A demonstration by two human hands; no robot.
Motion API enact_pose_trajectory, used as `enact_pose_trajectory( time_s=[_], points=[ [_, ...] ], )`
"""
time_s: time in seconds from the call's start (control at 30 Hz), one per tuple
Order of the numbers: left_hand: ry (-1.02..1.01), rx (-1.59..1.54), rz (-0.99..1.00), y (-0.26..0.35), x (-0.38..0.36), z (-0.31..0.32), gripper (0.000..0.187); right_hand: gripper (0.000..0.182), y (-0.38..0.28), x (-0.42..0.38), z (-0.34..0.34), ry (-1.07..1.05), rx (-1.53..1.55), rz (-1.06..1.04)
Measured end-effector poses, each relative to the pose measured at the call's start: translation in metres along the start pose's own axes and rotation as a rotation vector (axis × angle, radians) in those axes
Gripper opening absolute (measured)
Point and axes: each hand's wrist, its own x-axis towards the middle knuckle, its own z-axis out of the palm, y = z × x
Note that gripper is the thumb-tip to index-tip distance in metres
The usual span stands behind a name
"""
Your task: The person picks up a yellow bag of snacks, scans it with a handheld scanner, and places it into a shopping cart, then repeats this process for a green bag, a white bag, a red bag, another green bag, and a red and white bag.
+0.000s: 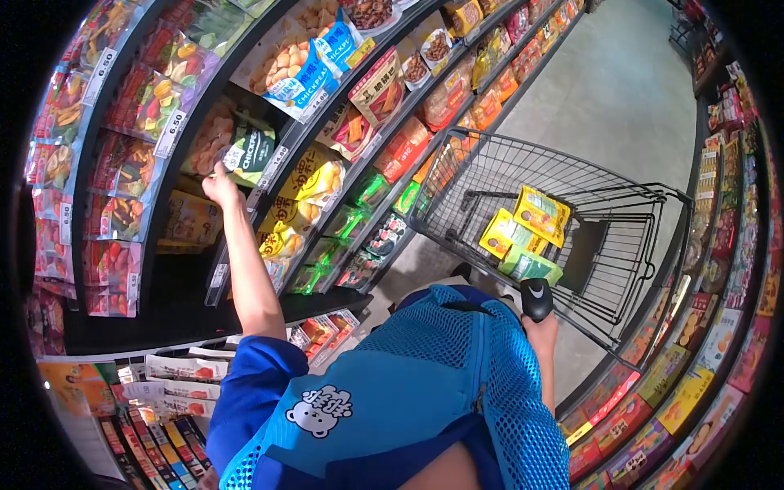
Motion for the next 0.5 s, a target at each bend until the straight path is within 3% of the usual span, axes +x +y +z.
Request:
enact_pose_trajectory(
  time_s=[0.2, 0.23, 0.27, 0.33, 0.4, 0.5],
  points=[
    [0.147, -0.412, -0.098, 0.017, -0.018, -0.038, 0.015, 0.038, -0.005, 0.009, 0.007, -0.026, -0.068, 0.039],
    [0.18, -0.454, -0.208, 0.015, -0.02, -0.045, 0.027, 0.039, -0.009, 0.009, 0.007, -0.026, -0.087, 0.048],
    [0.185, -0.582, -0.213, 0.01, -0.023, -0.051, 0.027, 0.04, -0.012, 0.01, 0.008, -0.027, -0.105, 0.058],
    [0.152, -0.553, -0.361, 0.027, -0.035, -0.07, 0.03, 0.041, -0.015, 0.011, 0.008, -0.034, -0.105, 0.059],
    [0.073, -0.749, -0.438, 0.044, -0.053, -0.076, 0.032, 0.043, -0.013, 0.013, 0.007, -0.051, -0.117, 0.075],
    [-0.169, -0.879, -0.586, 0.027, -0.082, -0.087, 0.033, 0.043, -0.004, 0.019, 0.009, -0.057, -0.112, 0.045]
  ],
)
